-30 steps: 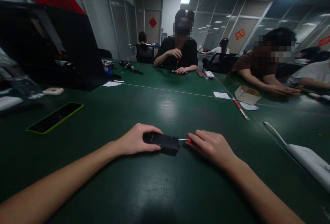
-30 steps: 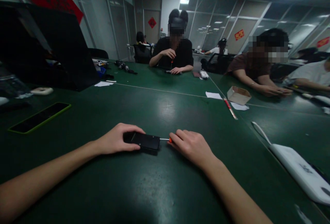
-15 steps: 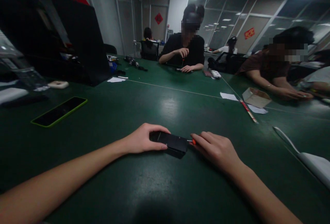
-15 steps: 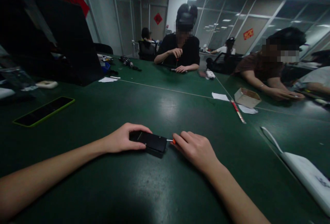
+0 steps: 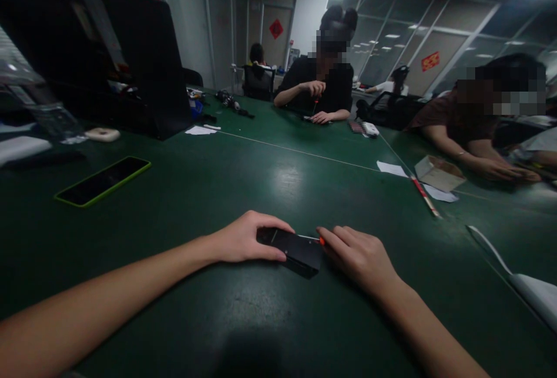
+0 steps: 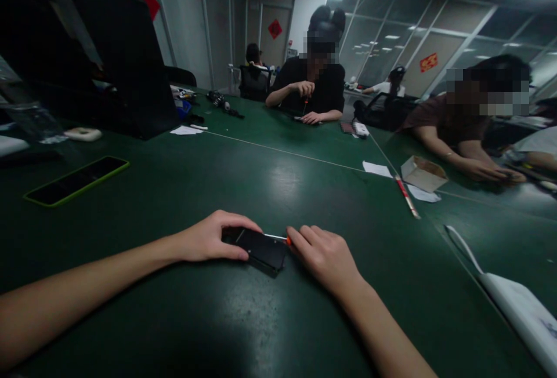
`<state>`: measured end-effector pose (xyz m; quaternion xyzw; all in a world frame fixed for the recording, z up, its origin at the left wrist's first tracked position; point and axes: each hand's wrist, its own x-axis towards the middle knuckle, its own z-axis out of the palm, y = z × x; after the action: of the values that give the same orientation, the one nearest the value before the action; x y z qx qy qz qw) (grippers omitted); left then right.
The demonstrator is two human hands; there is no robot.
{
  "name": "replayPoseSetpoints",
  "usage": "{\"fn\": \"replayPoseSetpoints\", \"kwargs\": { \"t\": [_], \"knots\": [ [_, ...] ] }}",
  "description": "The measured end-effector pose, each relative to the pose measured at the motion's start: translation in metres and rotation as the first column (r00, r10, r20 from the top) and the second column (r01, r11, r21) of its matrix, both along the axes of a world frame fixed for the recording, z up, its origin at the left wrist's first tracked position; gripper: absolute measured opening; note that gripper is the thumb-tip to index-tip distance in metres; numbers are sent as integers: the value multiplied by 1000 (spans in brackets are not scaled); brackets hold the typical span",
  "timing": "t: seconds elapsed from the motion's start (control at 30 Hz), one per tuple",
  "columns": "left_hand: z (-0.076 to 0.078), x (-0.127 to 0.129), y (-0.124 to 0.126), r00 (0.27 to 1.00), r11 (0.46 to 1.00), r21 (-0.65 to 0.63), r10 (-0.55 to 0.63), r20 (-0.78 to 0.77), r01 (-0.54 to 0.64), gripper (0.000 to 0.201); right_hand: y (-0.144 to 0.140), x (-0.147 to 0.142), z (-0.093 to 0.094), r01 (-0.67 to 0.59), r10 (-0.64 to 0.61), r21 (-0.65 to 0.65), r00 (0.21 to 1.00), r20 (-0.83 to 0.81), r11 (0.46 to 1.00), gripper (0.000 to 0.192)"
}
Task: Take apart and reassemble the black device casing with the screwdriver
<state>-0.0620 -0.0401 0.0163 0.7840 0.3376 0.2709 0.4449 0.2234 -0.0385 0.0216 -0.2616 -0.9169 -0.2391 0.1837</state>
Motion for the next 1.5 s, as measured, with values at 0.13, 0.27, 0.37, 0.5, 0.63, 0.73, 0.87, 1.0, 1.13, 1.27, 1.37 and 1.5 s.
{"fn": "replayPoseSetpoints", "kwargs": {
  "t": [0.13,0.27,0.37,0.5,0.63,0.73,0.87,1.0,1.13,1.27,1.37,1.5],
  "knots": [
    [-2,-1,1,1000,999,42,2,4,-3,48,-1,-7,-3,-19,18,20,1000,18,1000,27],
    [-4,-1,3,1000,997,76,-2,2,2,52,-2,-13,-6,1,-4,-140,1000,-15,990,30],
    [-5,-1,4,1000,995,97,-6,-6,7,53,-1,-15,-7,12,-32,-365,998,-47,931,32],
    [-6,-1,3,1000,995,103,2,4,-3,51,2,0,-8,66,-93,-447,995,-38,892,29],
    [-7,0,1,996,1000,14,27,90,-28,48,4,28,-10,177,-203,-380,979,-30,908,29],
    [-10,1,1,968,984,-152,122,219,-90,44,5,38,-10,259,-300,-385,953,-48,886,30],
    [-15,3,3,839,929,-355,272,471,-102,37,3,32,-7,312,-346,-380,938,-22,871,31],
    [-15,3,6,682,837,-547,394,617,11,36,-5,19,-1,179,-241,-352,960,-141,919,33],
    [-11,1,8,574,748,-645,462,676,158,33,-25,-7,0,6,-165,-476,942,-293,879,66],
    [-8,-2,12,527,692,-669,474,705,271,34,-40,-40,-8,73,-331,-657,901,-278,751,72],
    [-9,-3,13,521,668,-669,463,717,327,37,-41,-50,-12,91,-416,-731,866,-277,676,48],
    [-10,-4,10,537,642,-672,443,718,368,39,-40,-46,-7,-7,-563,-841,741,-367,540,41]
  ]
}}
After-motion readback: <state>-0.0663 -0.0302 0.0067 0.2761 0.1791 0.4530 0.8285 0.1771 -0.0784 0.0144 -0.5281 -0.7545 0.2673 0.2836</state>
